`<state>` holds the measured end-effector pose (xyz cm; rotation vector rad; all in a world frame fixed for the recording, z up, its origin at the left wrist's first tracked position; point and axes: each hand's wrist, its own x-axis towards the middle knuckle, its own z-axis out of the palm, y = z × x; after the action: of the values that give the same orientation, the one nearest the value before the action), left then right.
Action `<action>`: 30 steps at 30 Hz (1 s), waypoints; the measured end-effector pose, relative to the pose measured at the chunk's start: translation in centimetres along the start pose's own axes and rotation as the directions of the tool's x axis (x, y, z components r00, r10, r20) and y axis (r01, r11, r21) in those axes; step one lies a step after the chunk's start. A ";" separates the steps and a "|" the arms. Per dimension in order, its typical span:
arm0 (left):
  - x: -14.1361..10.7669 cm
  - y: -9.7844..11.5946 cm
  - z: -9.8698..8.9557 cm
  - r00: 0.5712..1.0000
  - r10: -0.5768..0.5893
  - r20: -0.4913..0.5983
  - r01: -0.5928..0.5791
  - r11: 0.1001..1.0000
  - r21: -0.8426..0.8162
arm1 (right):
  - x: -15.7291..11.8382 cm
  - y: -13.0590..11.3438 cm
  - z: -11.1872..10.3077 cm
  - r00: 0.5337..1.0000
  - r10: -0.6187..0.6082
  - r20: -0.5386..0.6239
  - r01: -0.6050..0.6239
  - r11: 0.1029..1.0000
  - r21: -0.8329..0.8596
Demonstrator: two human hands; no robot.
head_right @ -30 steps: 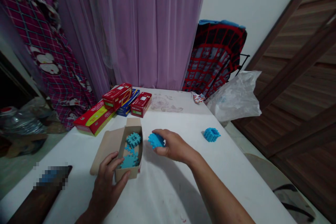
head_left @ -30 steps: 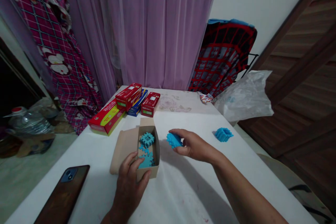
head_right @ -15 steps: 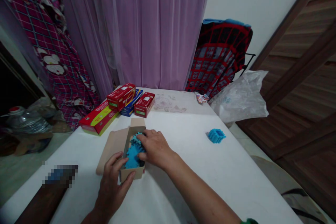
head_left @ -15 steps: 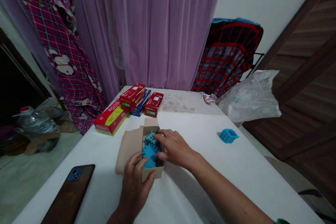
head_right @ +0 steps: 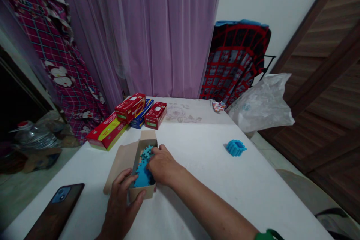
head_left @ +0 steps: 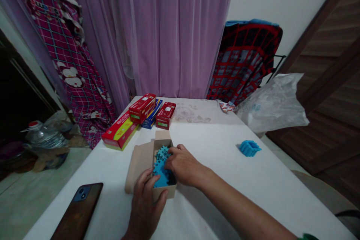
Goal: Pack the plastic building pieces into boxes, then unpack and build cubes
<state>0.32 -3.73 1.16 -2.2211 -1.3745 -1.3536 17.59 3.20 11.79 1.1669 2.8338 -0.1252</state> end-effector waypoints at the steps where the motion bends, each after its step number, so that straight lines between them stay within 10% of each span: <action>1: 0.0 0.0 0.0 1.000 0.002 0.004 -0.002 1.000 0.005 | 0.5 -0.1 0.0 0.998 0.005 0.056 -0.003 0.999 -0.034; 5: 0.1 -0.1 0.0 1.000 0.017 0.015 -0.017 1.000 0.009 | 1.0 -0.2 -0.5 0.989 0.020 0.146 -0.012 0.998 -0.053; 12: 0.1 0.0 -0.2 1.000 0.007 0.028 -0.007 1.000 -0.012 | -1.5 1.0 -1.5 0.990 0.118 -0.076 -0.107 0.985 0.133; 19: 0.0 -0.2 0.1 1.000 0.007 0.008 -0.007 1.000 -0.010 | -0.5 -0.7 -0.5 0.996 -0.033 0.089 0.025 0.996 0.087; 23: 0.0 -0.8 0.4 1.000 0.015 -0.002 -0.015 0.999 -0.048 | -2.3 1.9 -1.2 0.982 0.120 -0.149 -0.083 0.969 0.233; 26: -0.1 -1.3 0.8 1.000 0.021 -0.023 -0.022 0.998 -0.061 | -6.5 7.2 -1.1 0.847 0.449 -0.286 -0.347 0.873 0.343; 30: -0.1 -1.9 1.2 0.999 0.045 -0.021 -0.046 0.997 -0.057 | -13.6 15.1 0.6 0.402 0.871 -0.283 -0.830 0.477 0.289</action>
<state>-0.50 -2.06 -0.13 -2.2541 -1.2860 -1.4130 37.87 4.33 11.85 2.7817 2.0362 0.0481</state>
